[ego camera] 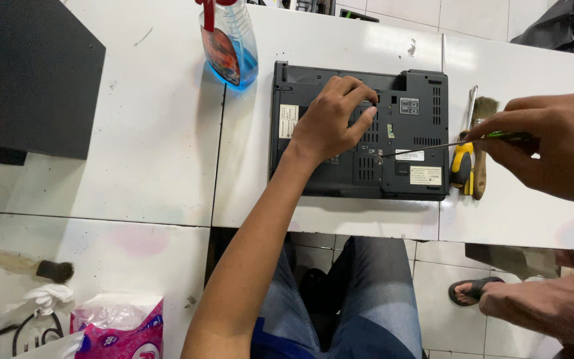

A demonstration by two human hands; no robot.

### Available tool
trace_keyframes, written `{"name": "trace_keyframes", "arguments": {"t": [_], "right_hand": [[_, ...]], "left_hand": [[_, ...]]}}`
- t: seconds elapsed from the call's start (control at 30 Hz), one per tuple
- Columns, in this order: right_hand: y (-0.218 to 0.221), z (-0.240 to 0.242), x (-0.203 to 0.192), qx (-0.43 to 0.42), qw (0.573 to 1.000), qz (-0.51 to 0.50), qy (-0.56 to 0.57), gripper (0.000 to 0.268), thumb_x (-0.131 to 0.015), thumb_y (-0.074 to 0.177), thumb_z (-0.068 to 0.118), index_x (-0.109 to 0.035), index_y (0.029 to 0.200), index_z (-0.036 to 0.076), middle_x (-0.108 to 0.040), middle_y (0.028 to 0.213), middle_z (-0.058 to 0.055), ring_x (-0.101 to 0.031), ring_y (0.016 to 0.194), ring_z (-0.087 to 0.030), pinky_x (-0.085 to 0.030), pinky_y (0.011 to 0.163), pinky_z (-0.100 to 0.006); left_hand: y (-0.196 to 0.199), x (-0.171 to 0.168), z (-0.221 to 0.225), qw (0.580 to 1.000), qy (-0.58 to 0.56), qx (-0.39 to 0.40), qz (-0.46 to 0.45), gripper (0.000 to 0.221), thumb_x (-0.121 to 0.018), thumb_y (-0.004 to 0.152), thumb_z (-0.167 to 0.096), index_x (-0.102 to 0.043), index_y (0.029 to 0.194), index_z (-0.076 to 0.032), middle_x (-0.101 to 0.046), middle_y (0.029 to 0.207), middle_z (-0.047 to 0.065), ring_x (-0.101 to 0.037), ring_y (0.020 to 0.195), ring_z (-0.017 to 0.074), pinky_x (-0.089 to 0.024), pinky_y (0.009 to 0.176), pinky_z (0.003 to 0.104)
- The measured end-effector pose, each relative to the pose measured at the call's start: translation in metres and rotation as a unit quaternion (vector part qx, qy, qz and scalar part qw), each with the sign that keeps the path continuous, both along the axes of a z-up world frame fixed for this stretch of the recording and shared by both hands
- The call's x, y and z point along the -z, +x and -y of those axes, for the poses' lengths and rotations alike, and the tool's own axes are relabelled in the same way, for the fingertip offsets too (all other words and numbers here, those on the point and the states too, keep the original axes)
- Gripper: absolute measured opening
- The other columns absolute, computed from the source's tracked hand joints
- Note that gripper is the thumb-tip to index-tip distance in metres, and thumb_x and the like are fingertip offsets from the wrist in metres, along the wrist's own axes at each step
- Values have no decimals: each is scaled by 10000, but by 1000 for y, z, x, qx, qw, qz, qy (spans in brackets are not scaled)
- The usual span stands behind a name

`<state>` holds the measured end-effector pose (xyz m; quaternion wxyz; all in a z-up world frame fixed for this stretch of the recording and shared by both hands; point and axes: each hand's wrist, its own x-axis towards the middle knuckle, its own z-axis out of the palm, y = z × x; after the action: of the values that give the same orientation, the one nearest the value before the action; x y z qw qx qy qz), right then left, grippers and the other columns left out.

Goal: The person uses a screwdriver to remove screws from the back panel of a laptop placed on a white desk. The person systematically unscrews multiple fasteners around the device's base while holding the laptop steady with the other hand.

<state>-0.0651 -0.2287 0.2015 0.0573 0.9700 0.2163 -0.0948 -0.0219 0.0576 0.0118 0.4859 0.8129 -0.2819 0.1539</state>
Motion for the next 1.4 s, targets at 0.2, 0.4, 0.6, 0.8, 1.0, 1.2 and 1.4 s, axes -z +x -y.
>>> {"name": "trace_keyframes", "arguments": {"t": [0.2,0.4,0.6,0.8,1.0,1.2,1.4], "right_hand": [[1,-3,-1,6,999,-15,-45,200,-727,1013,359,-838,1174,404,-821,955,84,-798,692,-129,-606,682,-285],[14,-41,-11,25,975,-92,-199,310,-546,1078,481,-739,1270,333,-875,1017,31,-892,800,-180,-688,726,-316],[9,-141,-54,-56,909,-192,-367,256,-537,1106,271,-708,942,174,-766,765,27,-709,643,-170,-522,601,-323],[11,-116,-32,-152,912,-188,-332,75,-647,1025,185,-653,1098,200,-758,896,11,-806,764,-162,-700,836,-394],[22,-63,-18,-352,868,-94,-337,471,-610,1004,246,-441,1444,256,-637,1100,-5,-709,972,-207,-695,790,-383],[31,-46,-17,-445,808,32,-386,630,-678,962,316,-454,1550,273,-573,1265,-92,-589,1083,-258,-573,957,-396],[12,-84,-45,90,956,-121,-250,551,-426,1083,629,-535,1489,272,-846,1115,-180,-833,1022,-389,-631,784,-449]], "left_hand": [[1,0,0,1000,2,4,-7,213,-592,1054,-258,-680,1171,-103,-642,1142,103,-598,1128,319,-565,942,482],[2,1,3,1000,8,2,8,180,-626,1039,-238,-694,1136,-103,-658,1112,98,-607,1102,319,-565,935,483],[-2,-5,2,1000,10,-6,2,198,-617,1036,-241,-697,1136,-90,-655,1116,107,-602,1092,315,-561,933,478],[-7,-12,3,996,-66,23,-59,220,-598,1004,-191,-766,1138,-144,-747,1167,93,-617,1202,289,-537,1015,479],[-36,-70,20,940,-15,275,-201,114,-637,966,-9,-689,946,-109,-828,1002,57,-788,949,156,-603,758,298],[-21,-59,37,973,-9,218,-74,172,-625,1022,-94,-779,956,-53,-840,851,81,-761,679,209,-514,606,371],[-13,-32,60,988,3,151,23,116,-757,949,-164,-845,1022,-145,-858,899,-2,-818,759,201,-615,766,391]]}}
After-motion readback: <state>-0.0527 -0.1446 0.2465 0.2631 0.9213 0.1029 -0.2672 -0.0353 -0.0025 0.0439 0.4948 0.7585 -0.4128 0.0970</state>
